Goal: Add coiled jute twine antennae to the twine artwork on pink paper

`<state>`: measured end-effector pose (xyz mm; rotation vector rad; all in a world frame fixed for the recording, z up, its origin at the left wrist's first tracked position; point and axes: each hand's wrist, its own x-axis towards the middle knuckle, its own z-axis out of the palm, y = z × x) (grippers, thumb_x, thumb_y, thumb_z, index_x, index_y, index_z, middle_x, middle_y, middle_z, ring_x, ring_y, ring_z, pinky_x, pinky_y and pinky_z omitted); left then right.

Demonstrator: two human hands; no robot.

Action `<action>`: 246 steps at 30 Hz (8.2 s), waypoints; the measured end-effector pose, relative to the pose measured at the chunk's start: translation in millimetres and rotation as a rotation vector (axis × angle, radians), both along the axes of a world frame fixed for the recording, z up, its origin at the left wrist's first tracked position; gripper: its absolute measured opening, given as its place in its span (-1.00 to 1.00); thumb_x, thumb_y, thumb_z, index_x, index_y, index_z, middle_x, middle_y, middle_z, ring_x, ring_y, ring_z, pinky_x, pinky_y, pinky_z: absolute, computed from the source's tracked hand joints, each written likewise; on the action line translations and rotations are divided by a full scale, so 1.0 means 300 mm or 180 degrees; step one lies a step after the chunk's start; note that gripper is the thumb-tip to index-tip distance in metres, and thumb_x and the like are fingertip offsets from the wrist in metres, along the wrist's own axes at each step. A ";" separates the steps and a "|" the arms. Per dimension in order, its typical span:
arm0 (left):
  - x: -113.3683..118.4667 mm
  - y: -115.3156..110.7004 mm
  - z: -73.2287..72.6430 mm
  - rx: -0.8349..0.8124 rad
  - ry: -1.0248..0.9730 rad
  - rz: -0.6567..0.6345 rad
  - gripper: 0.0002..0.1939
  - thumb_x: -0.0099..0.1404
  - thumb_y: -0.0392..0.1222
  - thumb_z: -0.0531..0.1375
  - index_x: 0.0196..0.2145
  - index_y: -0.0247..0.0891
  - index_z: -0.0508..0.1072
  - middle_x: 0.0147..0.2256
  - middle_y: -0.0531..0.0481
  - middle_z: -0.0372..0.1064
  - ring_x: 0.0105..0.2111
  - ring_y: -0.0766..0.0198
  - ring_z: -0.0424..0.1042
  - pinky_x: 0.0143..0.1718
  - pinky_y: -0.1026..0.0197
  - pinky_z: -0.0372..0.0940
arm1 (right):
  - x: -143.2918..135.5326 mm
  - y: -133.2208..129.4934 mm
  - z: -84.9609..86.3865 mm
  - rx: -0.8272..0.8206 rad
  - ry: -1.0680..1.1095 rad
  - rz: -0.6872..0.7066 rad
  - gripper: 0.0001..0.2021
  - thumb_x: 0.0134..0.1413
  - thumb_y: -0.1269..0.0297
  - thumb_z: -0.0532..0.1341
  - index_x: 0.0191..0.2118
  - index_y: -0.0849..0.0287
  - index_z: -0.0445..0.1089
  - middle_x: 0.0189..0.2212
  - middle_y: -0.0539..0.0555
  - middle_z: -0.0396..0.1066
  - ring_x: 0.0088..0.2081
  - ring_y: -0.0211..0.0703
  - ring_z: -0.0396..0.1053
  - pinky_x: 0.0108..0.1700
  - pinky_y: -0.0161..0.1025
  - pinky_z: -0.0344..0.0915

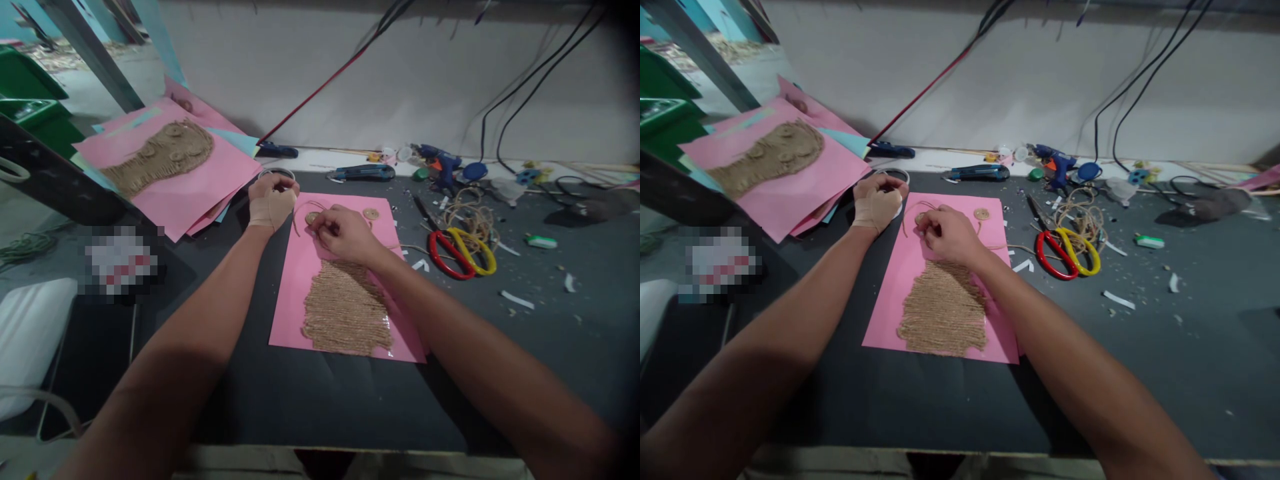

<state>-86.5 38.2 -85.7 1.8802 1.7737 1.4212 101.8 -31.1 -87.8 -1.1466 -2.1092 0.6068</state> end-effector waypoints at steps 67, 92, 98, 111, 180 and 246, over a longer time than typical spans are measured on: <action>-0.005 0.011 -0.006 0.0012 0.0064 0.0009 -0.95 0.16 -0.22 0.30 -0.44 -0.19 0.58 -0.42 0.01 0.53 -0.37 0.21 0.47 -0.18 0.12 0.35 | -0.001 -0.007 -0.015 0.0429 -0.0257 -0.0127 -0.73 0.15 0.49 0.18 -0.19 0.17 0.64 -0.30 0.09 0.42 -0.31 -0.13 0.34 -0.24 -0.19 0.23; -0.013 0.014 -0.011 -0.0065 0.0145 -0.0096 -0.89 0.20 -0.12 0.28 -0.38 -0.18 0.58 -0.40 0.04 0.53 -0.35 0.23 0.46 -0.17 0.10 0.34 | -0.001 -0.001 0.034 -0.0391 -0.0113 -0.0137 -0.71 0.09 0.47 0.20 -0.18 0.18 0.67 -0.25 0.09 0.58 -0.30 -0.17 0.42 -0.12 -0.17 0.35; -0.008 0.006 -0.003 -0.0061 0.0067 -0.0095 -0.94 0.17 -0.16 0.29 -0.41 -0.13 0.57 -0.40 0.01 0.55 -0.36 0.19 0.46 -0.17 0.10 0.36 | -0.012 0.002 0.023 -0.0340 -0.0202 -0.0276 -0.85 0.10 0.35 0.31 -0.24 0.18 0.64 -0.32 0.09 0.60 -0.32 -0.14 0.44 -0.22 -0.16 0.29; 0.000 0.001 0.009 -0.0163 0.0114 -0.0024 -0.96 0.17 -0.19 0.29 -0.42 -0.17 0.56 -0.38 0.00 0.54 -0.33 0.18 0.49 -0.12 0.11 0.36 | -0.023 0.000 0.005 -0.0294 -0.0076 -0.0396 -0.88 0.09 0.34 0.32 -0.26 0.17 0.63 -0.35 0.06 0.59 -0.34 -0.16 0.44 -0.26 -0.19 0.24; 0.000 0.013 -0.007 -0.0036 0.0104 -0.0027 -0.95 0.18 -0.24 0.28 -0.43 -0.19 0.56 -0.38 -0.01 0.57 -0.33 0.18 0.50 -0.12 0.13 0.35 | -0.012 -0.004 0.002 -0.0019 -0.0088 -0.0157 -0.76 0.00 0.51 0.19 -0.26 0.18 0.58 -0.26 0.10 0.58 -0.30 -0.13 0.41 -0.22 -0.18 0.27; -0.001 0.005 0.000 -0.0020 0.0206 -0.0005 -0.95 0.19 -0.24 0.30 -0.42 -0.20 0.58 -0.39 0.05 0.58 -0.34 0.25 0.51 -0.14 0.14 0.37 | -0.013 0.001 -0.004 -0.0018 -0.0279 -0.0228 -0.93 0.09 0.34 0.26 -0.30 0.16 0.49 -0.34 0.07 0.51 -0.34 -0.16 0.36 -0.27 -0.21 0.21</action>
